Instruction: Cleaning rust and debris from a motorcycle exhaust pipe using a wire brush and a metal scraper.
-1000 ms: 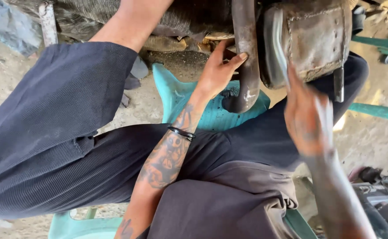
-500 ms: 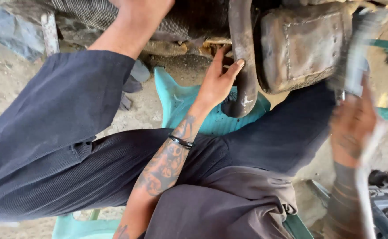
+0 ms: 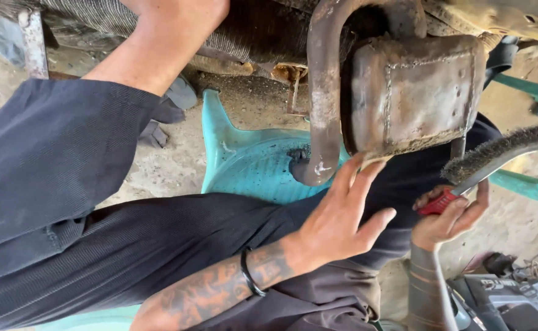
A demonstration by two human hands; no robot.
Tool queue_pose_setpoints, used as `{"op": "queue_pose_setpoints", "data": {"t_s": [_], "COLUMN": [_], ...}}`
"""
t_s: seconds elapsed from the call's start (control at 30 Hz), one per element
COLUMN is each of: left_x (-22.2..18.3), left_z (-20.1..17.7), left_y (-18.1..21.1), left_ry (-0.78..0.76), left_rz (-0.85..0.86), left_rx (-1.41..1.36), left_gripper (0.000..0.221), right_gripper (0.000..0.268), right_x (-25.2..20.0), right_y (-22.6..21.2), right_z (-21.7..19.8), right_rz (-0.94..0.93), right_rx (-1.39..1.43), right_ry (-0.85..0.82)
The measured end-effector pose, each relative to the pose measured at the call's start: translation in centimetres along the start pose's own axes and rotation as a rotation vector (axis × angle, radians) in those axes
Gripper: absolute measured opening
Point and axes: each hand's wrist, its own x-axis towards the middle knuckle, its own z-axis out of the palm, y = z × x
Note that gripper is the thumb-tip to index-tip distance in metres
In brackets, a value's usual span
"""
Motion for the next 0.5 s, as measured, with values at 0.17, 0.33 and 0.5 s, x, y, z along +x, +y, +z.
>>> {"op": "queue_pose_setpoints", "data": {"t_s": [0.17,0.33,0.5], "left_x": [1.4,3.3,5.1], "left_z": [2.4,3.5,3.3], "left_y": [-0.3,-0.9,0.8], "left_ry": [0.094,0.147,0.183], "left_rz": [-0.166,-0.231,-0.351], "left_rx": [-0.090,-0.060,-0.092], "left_gripper": [0.090,0.098,0.108], "right_gripper": [0.049,0.049,0.050], "right_x": [-0.3,0.0,0.1], "right_y": [2.0,1.4,2.7], "right_z": [0.9,1.8,1.5], "right_rz": [-0.123,-0.194,-0.162], "right_rx": [-0.028,0.012,0.097], "right_ry": [0.038,-0.007,-0.054]}}
